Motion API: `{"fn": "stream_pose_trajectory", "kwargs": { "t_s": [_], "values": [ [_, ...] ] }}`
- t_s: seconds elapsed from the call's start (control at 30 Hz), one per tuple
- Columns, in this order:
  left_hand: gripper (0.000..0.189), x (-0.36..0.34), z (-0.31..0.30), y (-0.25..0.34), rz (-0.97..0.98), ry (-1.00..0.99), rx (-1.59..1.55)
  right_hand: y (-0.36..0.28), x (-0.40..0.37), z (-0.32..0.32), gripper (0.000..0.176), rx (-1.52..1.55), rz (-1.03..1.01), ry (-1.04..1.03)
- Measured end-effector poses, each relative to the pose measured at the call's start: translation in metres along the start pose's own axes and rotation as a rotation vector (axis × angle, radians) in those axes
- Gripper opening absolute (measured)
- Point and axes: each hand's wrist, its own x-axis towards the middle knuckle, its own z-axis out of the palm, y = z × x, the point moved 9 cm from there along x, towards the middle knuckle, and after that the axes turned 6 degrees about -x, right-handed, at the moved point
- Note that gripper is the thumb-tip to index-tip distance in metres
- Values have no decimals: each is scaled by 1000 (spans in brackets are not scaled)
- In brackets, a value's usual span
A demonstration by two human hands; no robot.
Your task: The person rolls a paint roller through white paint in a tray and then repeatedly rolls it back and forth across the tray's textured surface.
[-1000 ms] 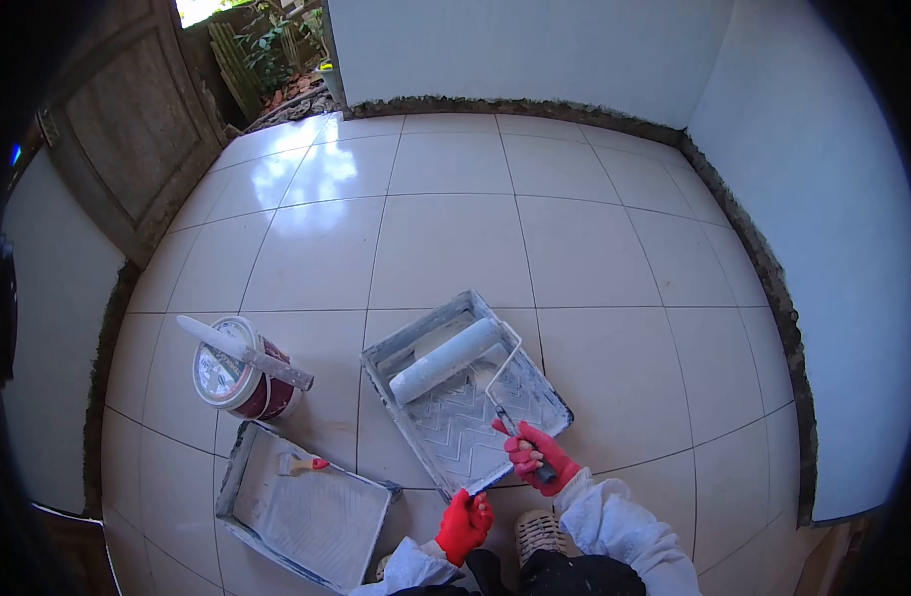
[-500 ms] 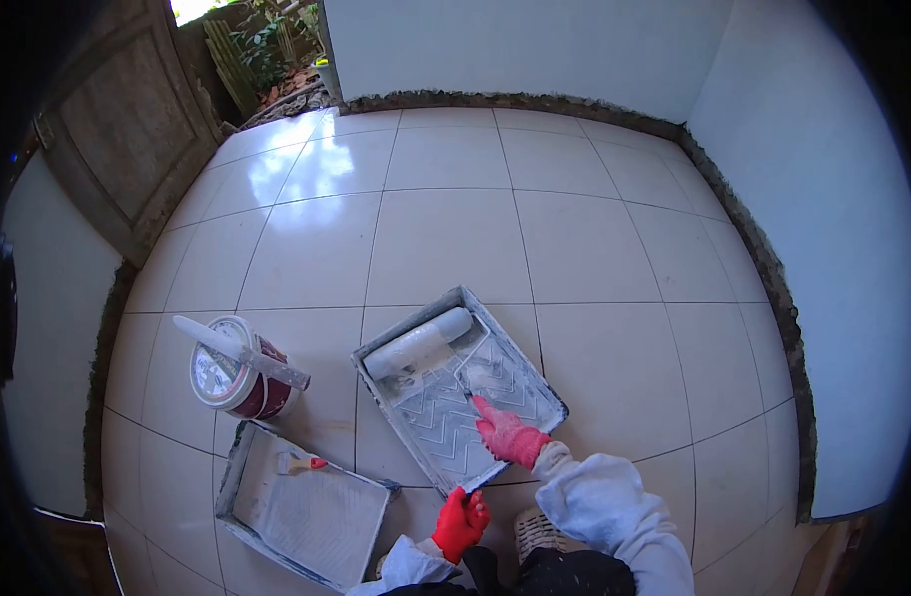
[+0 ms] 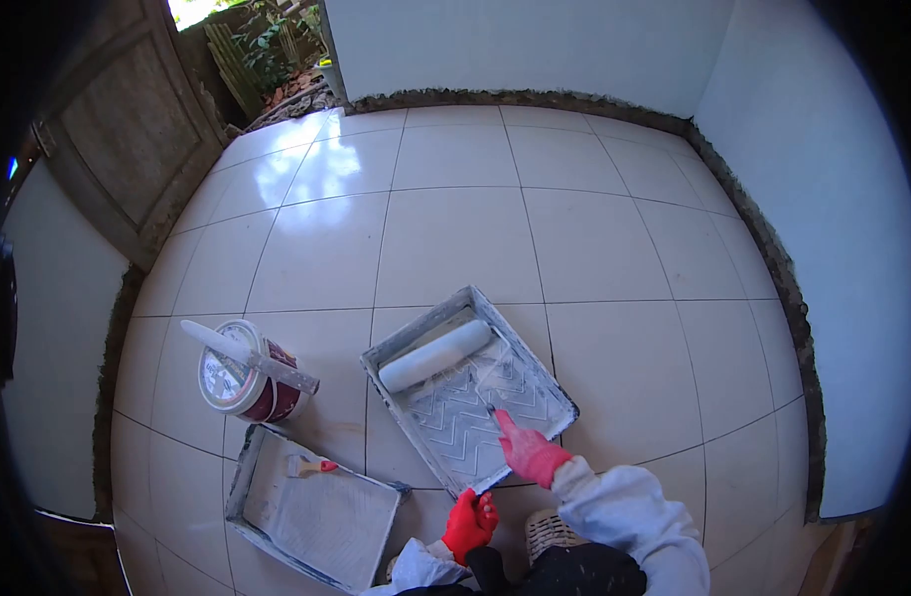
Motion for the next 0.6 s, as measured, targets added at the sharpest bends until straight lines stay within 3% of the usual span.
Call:
{"fn": "stream_pose_trajectory", "kwargs": {
  "t_s": [0.27,0.6],
  "values": [
    [22,3,-4,4,44,4,65,-3,38,0,51,21,-33,66],
    [20,-4,3,6,55,9,21,29,-92,2,55,12,57,6]
  ]
}}
